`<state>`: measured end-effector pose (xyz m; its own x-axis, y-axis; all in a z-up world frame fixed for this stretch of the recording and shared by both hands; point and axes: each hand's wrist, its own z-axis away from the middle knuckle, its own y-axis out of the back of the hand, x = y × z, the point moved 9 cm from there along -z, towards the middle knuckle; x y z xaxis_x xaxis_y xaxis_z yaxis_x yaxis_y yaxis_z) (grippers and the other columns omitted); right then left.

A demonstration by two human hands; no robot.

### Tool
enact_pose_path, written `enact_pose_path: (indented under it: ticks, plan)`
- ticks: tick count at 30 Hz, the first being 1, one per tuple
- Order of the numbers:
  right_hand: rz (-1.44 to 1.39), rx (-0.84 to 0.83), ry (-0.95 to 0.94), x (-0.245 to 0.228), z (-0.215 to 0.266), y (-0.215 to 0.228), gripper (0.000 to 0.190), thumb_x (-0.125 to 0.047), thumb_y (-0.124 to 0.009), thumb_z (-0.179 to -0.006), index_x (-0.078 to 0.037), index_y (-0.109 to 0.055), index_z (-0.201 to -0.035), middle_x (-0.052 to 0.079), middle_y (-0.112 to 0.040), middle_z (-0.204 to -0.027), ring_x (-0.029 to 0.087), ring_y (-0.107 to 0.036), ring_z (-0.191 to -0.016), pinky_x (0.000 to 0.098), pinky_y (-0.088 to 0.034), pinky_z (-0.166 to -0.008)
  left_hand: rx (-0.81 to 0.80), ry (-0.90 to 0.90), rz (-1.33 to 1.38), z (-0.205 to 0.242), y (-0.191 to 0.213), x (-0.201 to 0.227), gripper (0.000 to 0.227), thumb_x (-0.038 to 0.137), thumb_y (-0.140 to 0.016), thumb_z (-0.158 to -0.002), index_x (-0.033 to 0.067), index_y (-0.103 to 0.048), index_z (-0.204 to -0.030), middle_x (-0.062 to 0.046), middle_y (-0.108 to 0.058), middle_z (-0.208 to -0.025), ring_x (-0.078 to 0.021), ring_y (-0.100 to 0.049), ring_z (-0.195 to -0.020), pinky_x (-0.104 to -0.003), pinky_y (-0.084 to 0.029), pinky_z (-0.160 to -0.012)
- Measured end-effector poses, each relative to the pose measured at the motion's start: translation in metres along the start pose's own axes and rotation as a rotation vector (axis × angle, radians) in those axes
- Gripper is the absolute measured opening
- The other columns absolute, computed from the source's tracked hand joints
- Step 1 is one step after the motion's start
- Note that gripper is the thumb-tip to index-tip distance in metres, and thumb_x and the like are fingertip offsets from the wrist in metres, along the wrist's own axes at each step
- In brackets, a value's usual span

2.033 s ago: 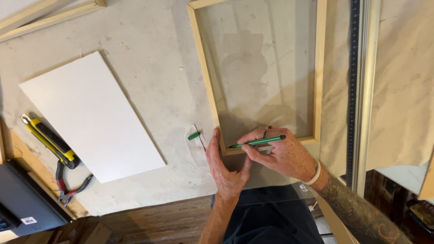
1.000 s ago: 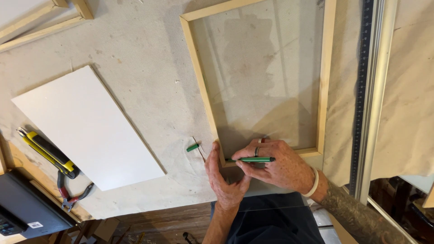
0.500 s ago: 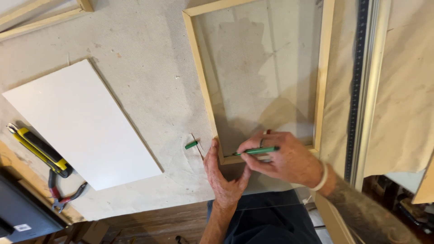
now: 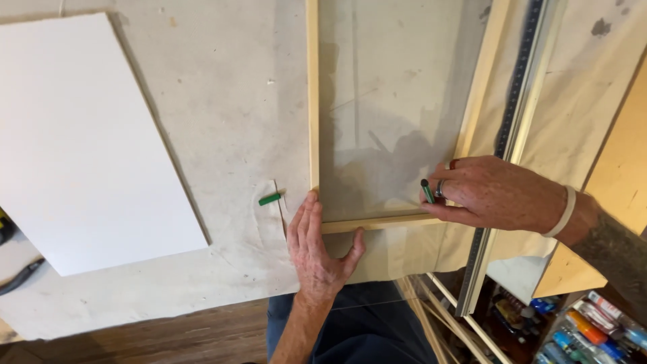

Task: Measuring and scoring a glass pane using a straight edge and a glass cutter

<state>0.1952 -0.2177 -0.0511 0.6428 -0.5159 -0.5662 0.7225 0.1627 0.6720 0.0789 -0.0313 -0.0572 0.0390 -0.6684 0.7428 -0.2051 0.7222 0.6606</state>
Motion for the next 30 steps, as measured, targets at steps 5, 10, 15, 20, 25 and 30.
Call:
enact_pose_path:
  ticks: [5, 10, 15, 20, 25, 30]
  plan:
    - [0.072, -0.017, 0.028, 0.002, 0.004, -0.008, 0.053, -0.045, -0.059, -0.102, -0.010, -0.068, -0.063, 0.000, -0.072, -0.094, 0.020, -0.065, -0.063, 0.0390, -0.058, -0.061, -0.003, -0.012, -0.001, 0.000, -0.002, 0.001, 0.081, 0.031, -0.080, -0.094, 0.0007, -0.033, -0.152, -0.025, -0.053, -0.149, -0.0343, -0.059, -0.138, -0.046, -0.052, -0.115]
    - [0.076, -0.054, 0.041, 0.003, 0.007, -0.019, 0.042, -0.045, -0.062, -0.100, -0.010, -0.072, -0.079, 0.000, -0.073, -0.098, 0.021, -0.066, -0.062, 0.0386, -0.058, -0.062, -0.008, 0.000, 0.006, 0.004, -0.004, -0.002, 0.083, 0.032, -0.081, -0.093, 0.0018, -0.034, -0.153, -0.023, -0.051, -0.151, -0.0333, -0.057, -0.140, -0.046, -0.051, -0.117]
    - [0.057, -0.070, 0.067, 0.003, 0.010, -0.027, 0.035, -0.040, -0.059, -0.102, -0.010, -0.073, -0.093, 0.001, -0.072, -0.101, 0.024, -0.066, -0.068, 0.0406, -0.056, -0.072, -0.010, -0.015, 0.004, 0.003, -0.004, -0.001, 0.082, 0.032, -0.080, -0.094, 0.0016, -0.033, -0.153, -0.023, -0.050, -0.152, -0.0340, -0.057, -0.141, -0.046, -0.051, -0.117]
    - [0.082, 0.001, 0.108, -0.004, 0.009, -0.019, 0.030, -0.036, -0.060, -0.102, -0.009, -0.072, -0.097, 0.002, -0.073, -0.097, 0.024, -0.068, -0.072, 0.0412, -0.055, -0.078, -0.007, -0.021, 0.001, 0.000, -0.003, 0.000, 0.080, 0.031, -0.080, -0.094, 0.0002, -0.034, -0.152, -0.023, -0.052, -0.150, -0.0340, -0.056, -0.141, -0.046, -0.051, -0.117]
    - [0.085, 0.012, 0.108, -0.005, 0.009, -0.018, 0.034, -0.037, -0.058, -0.103, -0.009, -0.071, -0.088, 0.001, -0.070, -0.100, 0.024, -0.065, -0.068, 0.0412, -0.054, -0.073, -0.012, -0.024, -0.002, 0.003, -0.005, -0.001, 0.081, 0.034, -0.080, -0.094, 0.0004, -0.033, -0.152, -0.023, -0.050, -0.151, -0.0349, -0.056, -0.141, -0.046, -0.051, -0.116]
    - [0.114, -0.019, 0.113, -0.006, 0.005, -0.024, 0.032, -0.035, -0.057, -0.103, -0.009, -0.072, -0.092, 0.000, -0.071, -0.102, 0.022, -0.067, -0.072, 0.0411, -0.054, -0.076, -0.016, -0.028, -0.014, 0.003, -0.005, -0.001, 0.081, 0.034, -0.080, -0.094, 0.0002, -0.033, -0.152, -0.024, -0.051, -0.150, -0.0352, -0.057, -0.141, -0.047, -0.052, -0.116]
